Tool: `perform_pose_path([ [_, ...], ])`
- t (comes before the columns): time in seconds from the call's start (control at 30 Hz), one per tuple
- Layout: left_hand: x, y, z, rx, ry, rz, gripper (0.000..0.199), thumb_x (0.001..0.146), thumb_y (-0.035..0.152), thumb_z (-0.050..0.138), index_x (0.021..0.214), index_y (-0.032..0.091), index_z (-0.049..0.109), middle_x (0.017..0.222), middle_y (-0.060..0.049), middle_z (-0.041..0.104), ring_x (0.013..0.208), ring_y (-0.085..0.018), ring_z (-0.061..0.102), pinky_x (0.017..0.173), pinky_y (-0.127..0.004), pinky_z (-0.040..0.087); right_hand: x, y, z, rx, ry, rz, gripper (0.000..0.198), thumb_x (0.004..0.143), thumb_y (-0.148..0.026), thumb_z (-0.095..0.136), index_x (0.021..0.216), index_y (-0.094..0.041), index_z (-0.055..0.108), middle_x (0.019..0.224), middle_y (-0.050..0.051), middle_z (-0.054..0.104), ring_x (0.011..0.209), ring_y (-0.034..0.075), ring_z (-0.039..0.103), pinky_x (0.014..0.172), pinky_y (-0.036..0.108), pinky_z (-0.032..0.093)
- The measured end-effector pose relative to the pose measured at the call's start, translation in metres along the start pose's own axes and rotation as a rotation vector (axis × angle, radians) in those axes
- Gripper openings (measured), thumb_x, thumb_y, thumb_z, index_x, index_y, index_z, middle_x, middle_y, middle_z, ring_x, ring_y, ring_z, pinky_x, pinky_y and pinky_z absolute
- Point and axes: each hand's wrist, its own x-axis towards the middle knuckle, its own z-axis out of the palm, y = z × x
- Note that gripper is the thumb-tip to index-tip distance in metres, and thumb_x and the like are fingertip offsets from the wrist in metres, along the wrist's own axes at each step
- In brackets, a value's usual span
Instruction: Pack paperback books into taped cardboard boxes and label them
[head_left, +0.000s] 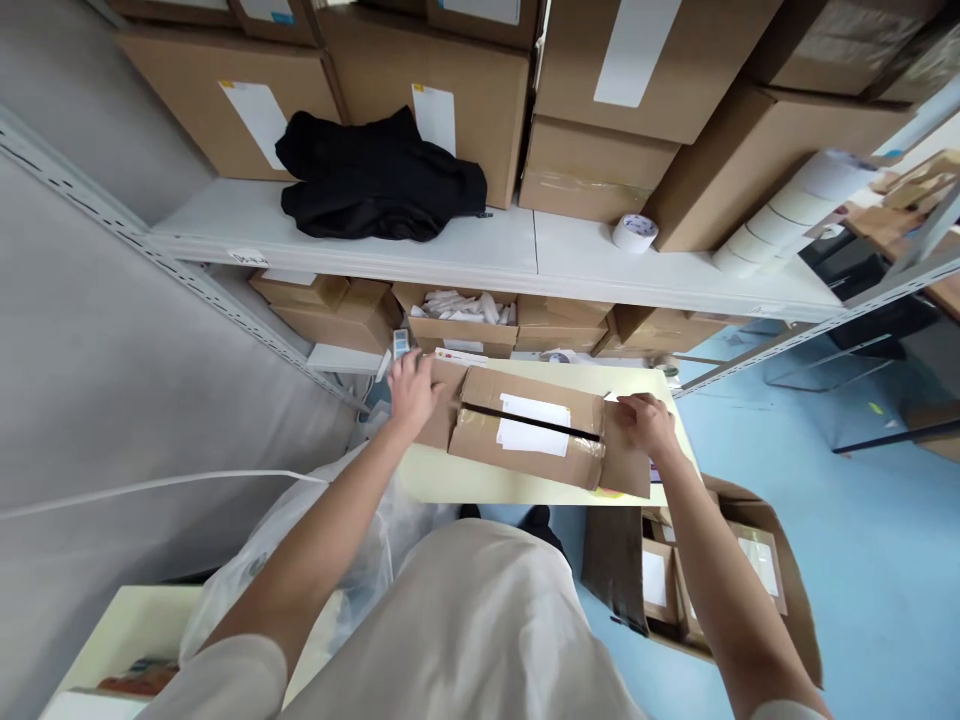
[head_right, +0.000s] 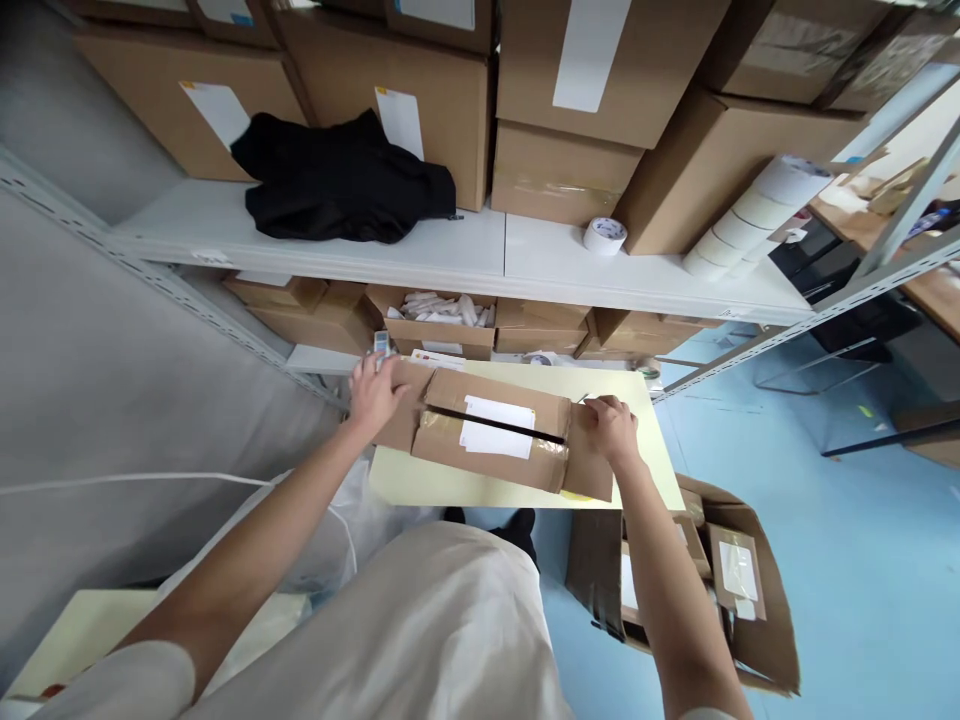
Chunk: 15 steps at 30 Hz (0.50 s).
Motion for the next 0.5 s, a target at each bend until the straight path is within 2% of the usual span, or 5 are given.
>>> perform_pose_path([
  [0.13, -0.006, 0.005, 0.02, 0.026, -0.203, 0.26, 0.013, 0.079, 0.018, 0.062, 0.088, 0.021, 0.071, 0.109, -0.01, 0.068, 0.111, -0.028, 0.059, 0.102, -0.044, 0.039, -0.017, -0.02, 0.015, -0.094, 0.056, -0.068, 0.028, 0.082, -0.018, 0.051, 0.104, -0.02, 0.068, 0.118, 0.014, 0.061, 0.111, 0.03, 0.054, 0.095, 0.047, 0.039],
  [0.23, -0.004, -0.001, 0.035, -0.141, -0.335, 0.163, 0.018, 0.081, 0.019, 0.057, 0.089, 0.019, 0.072, 0.097, -0.009, 0.072, 0.093, -0.024, 0.066, 0.089, -0.036, 0.049, -0.027, -0.019, 0.028, 0.108, -0.002, 0.032, 0.019, 0.08, -0.02, 0.055, 0.095, -0.017, 0.066, 0.098, 0.012, 0.066, 0.09, 0.025, 0.062, 0.082, 0.039, 0.047],
  [0.33, -0.004, -0.012, 0.043, -0.368, -0.411, 0.057, 0.024, 0.082, 0.025, 0.056, 0.096, 0.016, 0.073, 0.101, -0.009, 0.074, 0.094, -0.023, 0.068, 0.086, -0.033, 0.052, -0.036, -0.005, 0.039, 0.364, -0.037, 0.146, 0.02, 0.078, -0.028, 0.059, 0.093, -0.016, 0.064, 0.088, 0.01, 0.069, 0.082, 0.024, 0.066, 0.076, 0.035, 0.051],
  [0.43, -0.011, -0.024, 0.039, -0.556, -0.516, 0.031, 0.037, 0.076, 0.037, 0.063, 0.104, 0.014, 0.072, 0.114, -0.012, 0.07, 0.107, -0.027, 0.065, 0.091, -0.038, 0.051, -0.047, 0.008, 0.044, 0.524, -0.135, 0.07, 0.031, 0.079, -0.037, 0.059, 0.101, -0.016, 0.065, 0.101, 0.012, 0.07, 0.097, 0.026, 0.067, 0.086, 0.039, 0.051],
  [0.5, -0.017, -0.029, 0.034, -0.674, -0.609, 0.01, 0.062, 0.065, 0.046, 0.073, 0.116, 0.012, 0.066, 0.13, -0.015, 0.06, 0.12, -0.031, 0.057, 0.095, -0.042, 0.05, -0.053, 0.011, 0.044, 0.556, -0.208, -0.028, 0.054, 0.075, -0.043, 0.065, 0.121, -0.016, 0.059, 0.125, 0.016, 0.061, 0.117, 0.03, 0.059, 0.098, 0.043, 0.047],
])
